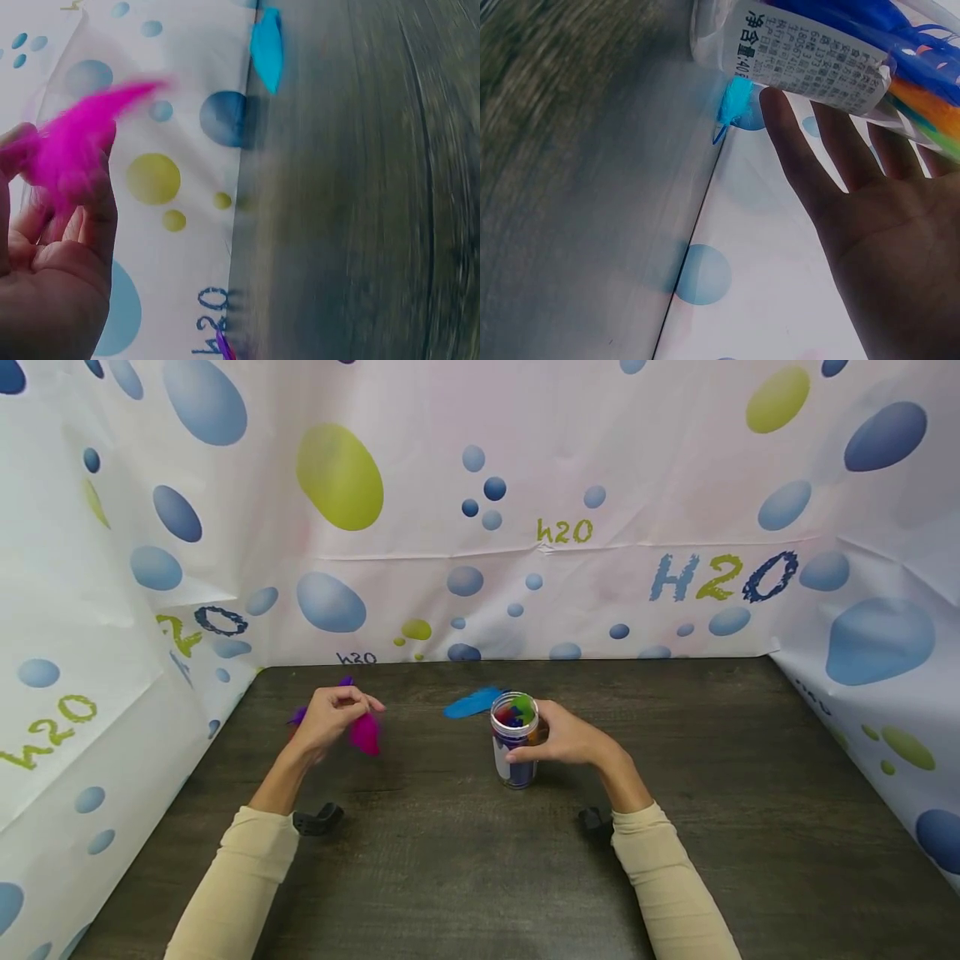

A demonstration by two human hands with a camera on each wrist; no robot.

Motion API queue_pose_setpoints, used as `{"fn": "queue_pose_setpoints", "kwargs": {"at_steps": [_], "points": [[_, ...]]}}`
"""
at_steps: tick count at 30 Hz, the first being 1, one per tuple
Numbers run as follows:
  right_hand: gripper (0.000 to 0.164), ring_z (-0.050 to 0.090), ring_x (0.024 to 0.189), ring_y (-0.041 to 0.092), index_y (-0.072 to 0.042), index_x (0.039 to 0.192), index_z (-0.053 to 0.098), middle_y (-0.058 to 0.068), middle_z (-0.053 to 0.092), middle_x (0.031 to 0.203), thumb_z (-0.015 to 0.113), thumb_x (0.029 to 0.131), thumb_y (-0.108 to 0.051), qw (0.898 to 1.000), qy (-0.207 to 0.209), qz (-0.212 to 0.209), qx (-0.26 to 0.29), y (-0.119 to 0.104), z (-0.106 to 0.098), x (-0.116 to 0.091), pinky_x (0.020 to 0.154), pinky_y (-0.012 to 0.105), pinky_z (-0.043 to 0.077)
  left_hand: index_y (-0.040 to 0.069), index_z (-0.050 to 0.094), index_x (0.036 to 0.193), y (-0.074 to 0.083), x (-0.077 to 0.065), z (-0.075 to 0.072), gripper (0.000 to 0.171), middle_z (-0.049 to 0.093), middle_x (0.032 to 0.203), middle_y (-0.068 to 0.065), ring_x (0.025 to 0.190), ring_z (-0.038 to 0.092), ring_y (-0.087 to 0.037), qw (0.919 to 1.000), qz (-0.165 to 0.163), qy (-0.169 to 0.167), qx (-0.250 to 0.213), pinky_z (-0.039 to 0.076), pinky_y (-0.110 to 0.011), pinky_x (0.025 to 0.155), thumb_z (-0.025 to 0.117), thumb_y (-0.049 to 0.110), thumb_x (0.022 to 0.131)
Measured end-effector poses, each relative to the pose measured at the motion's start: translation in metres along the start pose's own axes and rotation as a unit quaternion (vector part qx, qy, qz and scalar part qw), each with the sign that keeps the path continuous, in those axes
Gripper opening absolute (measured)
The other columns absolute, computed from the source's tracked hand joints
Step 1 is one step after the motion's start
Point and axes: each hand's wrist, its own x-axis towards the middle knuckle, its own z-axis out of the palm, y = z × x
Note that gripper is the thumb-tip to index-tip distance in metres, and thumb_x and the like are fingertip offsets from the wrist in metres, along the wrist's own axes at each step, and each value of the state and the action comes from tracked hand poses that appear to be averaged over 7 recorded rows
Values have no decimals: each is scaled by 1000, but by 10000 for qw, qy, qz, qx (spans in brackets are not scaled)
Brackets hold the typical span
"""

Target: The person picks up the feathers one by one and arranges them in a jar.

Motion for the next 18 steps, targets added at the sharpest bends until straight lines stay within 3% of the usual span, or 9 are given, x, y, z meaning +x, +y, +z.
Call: {"fn": "queue_pose_setpoints", "kwargs": {"at_steps": [3, 6, 9, 13, 15, 18], "points": [[57, 64, 118, 24, 6, 139, 54, 19, 66, 130, 78, 92, -15, 10000, -14, -36, -56, 1, 0, 0, 99, 46, 55, -7, 68, 85, 2, 1, 3, 19, 77, 86, -3, 90, 71, -13, 9987, -121, -48, -490, 56, -22, 77, 55, -5, 99], [57, 63, 119, 26, 4, 139, 55, 18, 66, 130, 78, 92, -17, 9999, -6, -36, -101, 1, 0, 0, 99, 47, 55, 4, 68, 82, 4, 1, 6, 27, 75, 82, 4, 84, 72, -11, 9947, -260, -50, -995, 58, -21, 76, 53, -5, 102], [57, 63, 120, 30, 3, 140, 54, 17, 66, 130, 78, 92, -19, 9999, 6, -32, -106, 1, 0, 1, 99, 50, 55, 11, 67, 81, 7, 0, 9, 34, 75, 82, 3, 75, 70, -10, 9895, -400, -83, -1389, 54, -19, 63, 48, -4, 105], [58, 62, 121, 34, 5, 140, 53, 18, 66, 131, 78, 92, -17, 10000, -1, -8, -53, 1, -1, 1, 100, 53, 55, 12, 65, 81, 9, 1, 13, 38, 77, 86, 1, 58, 59, -8, 9824, -599, -170, -1761, 43, -19, 48, 42, -2, 108], [59, 62, 121, 34, 6, 141, 52, 19, 65, 131, 78, 93, -16, 10000, -12, 14, -5, 1, 0, 1, 100, 54, 55, 11, 65, 82, 10, 1, 14, 38, 77, 87, -1, 53, 55, -9, 9776, -684, -181, -1983, 44, -19, 47, 40, -2, 108], [58, 63, 121, 33, 6, 141, 52, 20, 65, 131, 78, 93, -15, 10000, -12, 9, 16, 1, 0, 1, 101, 54, 54, 10, 66, 82, 10, 2, 17, 39, 76, 86, -5, 58, 61, -11, 9690, -694, -207, -2362, 53, -20, 54, 39, -4, 108]]}}
